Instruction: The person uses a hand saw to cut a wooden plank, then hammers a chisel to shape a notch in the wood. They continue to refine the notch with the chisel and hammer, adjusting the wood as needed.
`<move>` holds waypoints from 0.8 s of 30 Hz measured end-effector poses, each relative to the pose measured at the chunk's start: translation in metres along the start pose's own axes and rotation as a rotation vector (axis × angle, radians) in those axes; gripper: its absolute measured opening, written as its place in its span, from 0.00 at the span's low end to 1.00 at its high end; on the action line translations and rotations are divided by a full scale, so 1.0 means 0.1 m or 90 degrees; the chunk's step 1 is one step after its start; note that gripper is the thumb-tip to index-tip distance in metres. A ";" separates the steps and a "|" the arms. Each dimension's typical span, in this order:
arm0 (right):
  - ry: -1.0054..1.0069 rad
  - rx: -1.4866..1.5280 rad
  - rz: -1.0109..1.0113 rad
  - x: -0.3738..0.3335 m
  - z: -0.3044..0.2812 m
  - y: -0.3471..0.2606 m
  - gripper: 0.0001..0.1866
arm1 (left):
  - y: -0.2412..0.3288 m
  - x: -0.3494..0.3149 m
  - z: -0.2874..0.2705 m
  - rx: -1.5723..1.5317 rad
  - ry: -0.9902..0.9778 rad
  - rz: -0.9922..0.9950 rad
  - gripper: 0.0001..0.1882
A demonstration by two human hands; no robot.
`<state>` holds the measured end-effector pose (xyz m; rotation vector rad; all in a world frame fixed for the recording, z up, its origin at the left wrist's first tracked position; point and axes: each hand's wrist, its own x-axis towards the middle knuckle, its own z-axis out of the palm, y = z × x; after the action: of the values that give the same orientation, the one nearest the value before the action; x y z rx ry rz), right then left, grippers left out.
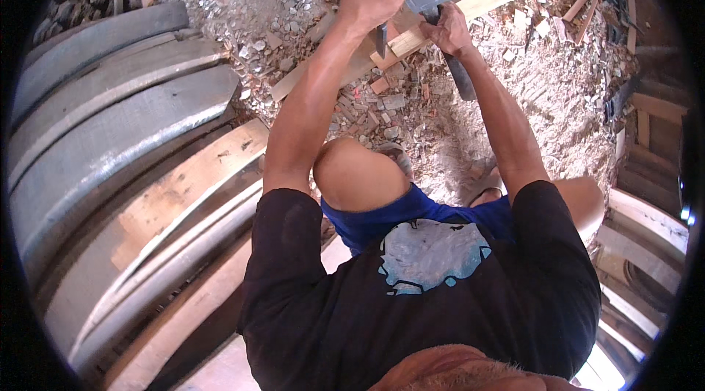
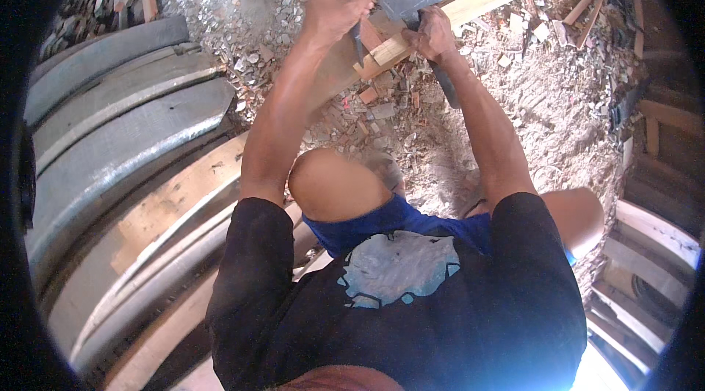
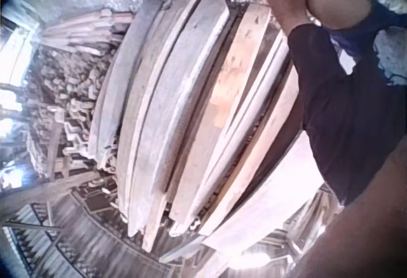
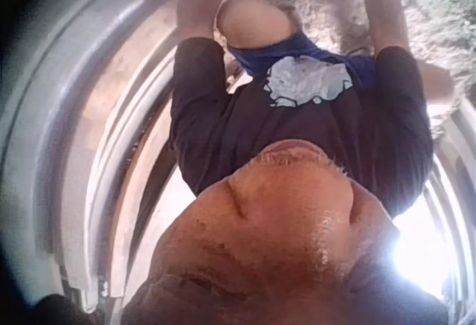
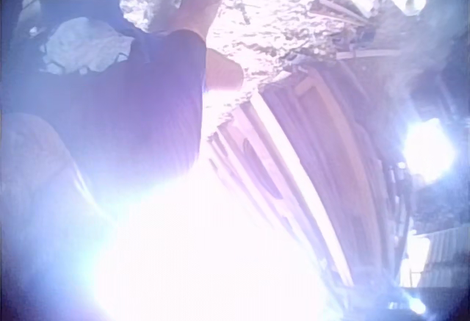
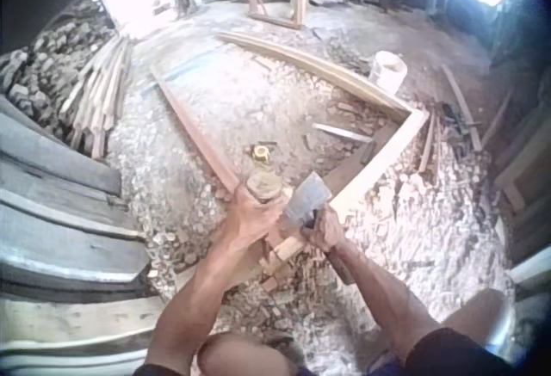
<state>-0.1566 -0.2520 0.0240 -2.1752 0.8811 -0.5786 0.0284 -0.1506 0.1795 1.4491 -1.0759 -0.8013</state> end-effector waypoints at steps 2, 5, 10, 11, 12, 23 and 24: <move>0.001 0.259 0.061 -0.11 -0.13 -0.16 0.23 | -0.11 -0.05 0.11 0.098 0.058 0.119 0.14; 0.046 0.461 0.128 -0.33 -0.48 -0.54 0.22 | -0.20 -0.07 0.21 0.164 0.068 0.108 0.16; 0.147 0.406 0.097 -0.76 -1.57 -1.02 0.17 | -0.30 -0.03 0.37 0.196 0.095 0.083 0.20; 0.182 0.377 0.093 -0.83 -1.80 -1.09 0.17 | -0.33 -0.03 0.39 0.195 0.092 0.086 0.20; 0.233 0.365 0.057 -0.86 -2.00 -1.14 0.16 | -0.35 -0.03 0.41 0.211 0.090 0.086 0.18; 0.722 0.333 -0.052 -1.27 -3.39 -1.27 0.15 | -0.33 -0.22 0.87 0.298 0.149 0.087 0.20; 0.711 0.285 -0.095 -1.28 -3.50 -1.32 0.18 | -0.31 -0.22 0.89 0.314 0.139 0.100 0.20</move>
<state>-0.4039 -0.2456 0.3328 -1.4076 0.9683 -1.9431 -0.0552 -0.1638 0.1327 1.7845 -1.2507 -0.2613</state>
